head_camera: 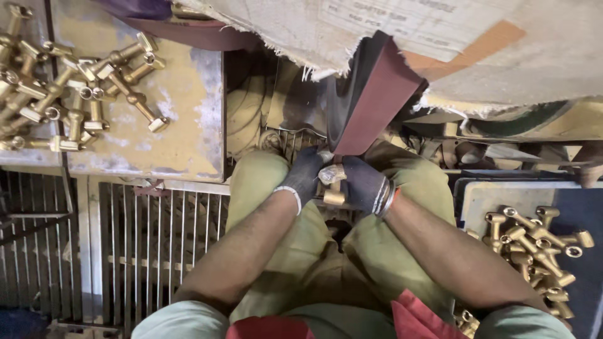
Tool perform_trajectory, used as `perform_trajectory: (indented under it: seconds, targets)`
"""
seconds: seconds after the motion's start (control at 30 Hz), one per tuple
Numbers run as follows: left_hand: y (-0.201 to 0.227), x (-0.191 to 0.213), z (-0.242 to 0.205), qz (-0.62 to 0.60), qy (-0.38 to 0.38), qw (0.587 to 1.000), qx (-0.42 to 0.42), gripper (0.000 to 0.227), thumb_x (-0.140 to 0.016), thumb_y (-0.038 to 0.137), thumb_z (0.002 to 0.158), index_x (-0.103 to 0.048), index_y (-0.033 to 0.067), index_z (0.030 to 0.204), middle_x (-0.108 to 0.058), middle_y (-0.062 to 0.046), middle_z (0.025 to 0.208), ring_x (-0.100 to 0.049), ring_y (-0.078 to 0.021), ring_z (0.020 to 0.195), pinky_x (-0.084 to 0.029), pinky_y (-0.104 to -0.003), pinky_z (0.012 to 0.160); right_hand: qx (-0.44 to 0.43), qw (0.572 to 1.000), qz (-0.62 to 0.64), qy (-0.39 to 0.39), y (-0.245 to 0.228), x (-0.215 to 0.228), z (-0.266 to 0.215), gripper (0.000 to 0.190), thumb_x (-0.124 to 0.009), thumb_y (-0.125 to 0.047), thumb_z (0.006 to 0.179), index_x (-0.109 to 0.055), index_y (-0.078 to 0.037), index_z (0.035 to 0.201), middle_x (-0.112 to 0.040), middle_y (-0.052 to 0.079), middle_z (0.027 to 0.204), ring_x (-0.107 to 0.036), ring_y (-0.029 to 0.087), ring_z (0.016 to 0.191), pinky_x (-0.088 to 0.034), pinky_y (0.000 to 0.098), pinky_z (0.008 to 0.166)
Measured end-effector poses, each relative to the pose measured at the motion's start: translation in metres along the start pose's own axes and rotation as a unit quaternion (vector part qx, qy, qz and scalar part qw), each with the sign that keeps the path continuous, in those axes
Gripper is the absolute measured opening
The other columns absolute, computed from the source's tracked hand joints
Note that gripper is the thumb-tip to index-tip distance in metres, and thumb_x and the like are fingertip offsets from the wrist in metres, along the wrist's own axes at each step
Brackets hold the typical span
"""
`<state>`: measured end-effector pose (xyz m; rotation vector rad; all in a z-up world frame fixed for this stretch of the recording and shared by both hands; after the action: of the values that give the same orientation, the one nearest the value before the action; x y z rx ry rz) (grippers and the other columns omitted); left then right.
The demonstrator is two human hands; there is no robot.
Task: The person sits on the floor and repeatedly presses small brass fittings against a moving belt sander to smooth their surfaces. They handle the parts one at a time, rotating them to contact different sides, then place them into a nearby bin.
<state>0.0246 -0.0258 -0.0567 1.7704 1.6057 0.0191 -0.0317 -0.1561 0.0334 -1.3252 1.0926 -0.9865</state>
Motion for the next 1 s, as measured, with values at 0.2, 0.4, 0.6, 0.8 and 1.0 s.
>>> perform_trajectory:
  seconds: [0.2, 0.4, 0.6, 0.8, 1.0]
  targets:
    - [0.002, -0.004, -0.019, 0.222, 0.033, 0.967, -0.123, 0.024, -0.066, 0.013, 0.097, -0.07, -0.003, 0.114, -0.071, -0.01, 0.097, -0.062, -0.0184, 0.082, -0.051, -0.035, 0.071, -0.256, 0.949, 0.175, 0.05, 0.021, -0.017, -0.017, 0.036, -0.078, -0.006, 0.079, -0.068, 0.002, 0.113, -0.075, 0.01, 0.102, -0.069, 0.018, 0.091, -0.058, 0.0367, 0.082]
    - [0.033, -0.02, -0.066, 0.377, 0.027, 0.872, -0.313, 0.029, -0.068, 0.01, 0.094, -0.068, -0.0023, 0.12, -0.075, -0.014, 0.105, -0.07, -0.02, 0.095, -0.055, -0.034, 0.085, -0.177, 0.959, -0.214, 0.06, 0.007, -0.012, -0.015, 0.033, -0.081, -0.016, 0.079, -0.068, 0.0, 0.105, -0.075, 0.014, 0.095, -0.07, 0.024, 0.088, -0.055, 0.0382, 0.079]
    - [0.025, -0.014, -0.065, 0.357, 0.027, 0.887, -0.292, 0.031, -0.068, 0.008, 0.093, -0.067, 0.0, 0.122, -0.075, -0.011, 0.108, -0.07, -0.0198, 0.098, -0.055, -0.034, 0.086, -0.218, 0.953, -0.211, -0.018, 0.011, -0.009, -0.016, 0.027, -0.078, -0.02, 0.08, -0.073, -0.001, 0.098, -0.076, 0.013, 0.087, -0.073, 0.024, 0.081, -0.056, 0.0378, 0.076]
    - [0.016, -0.004, -0.023, 0.1, 0.023, 0.995, -0.016, 0.026, -0.063, 0.012, 0.099, -0.069, -0.0025, 0.121, -0.068, -0.015, 0.095, -0.06, -0.0219, 0.074, -0.049, -0.037, 0.062, -0.293, 0.926, 0.228, 0.066, 0.036, -0.003, -0.012, 0.031, -0.073, -0.01, 0.081, -0.067, 0.003, 0.109, -0.073, 0.009, 0.09, -0.067, 0.022, 0.082, -0.054, 0.0379, 0.073]
    - [0.012, -0.005, -0.009, 0.077, 0.085, 0.993, -0.024, 0.027, -0.067, 0.011, 0.096, -0.068, 0.0004, 0.121, -0.073, -0.013, 0.097, -0.067, -0.0209, 0.076, -0.053, -0.034, 0.064, -0.112, 0.99, -0.084, 0.012, 0.05, 0.006, -0.012, 0.021, -0.071, -0.008, 0.09, -0.068, 0.005, 0.106, -0.069, 0.016, 0.098, -0.065, 0.029, 0.091, -0.053, 0.0409, 0.08]
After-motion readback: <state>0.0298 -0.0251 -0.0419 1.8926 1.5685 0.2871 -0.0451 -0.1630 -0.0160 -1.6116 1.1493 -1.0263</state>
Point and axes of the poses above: each hand's wrist, its own z-axis towards the middle knuckle, its own x-axis out of the back of the hand, y = z × x, the point moved 2 cm from there along z, towards the middle knuckle
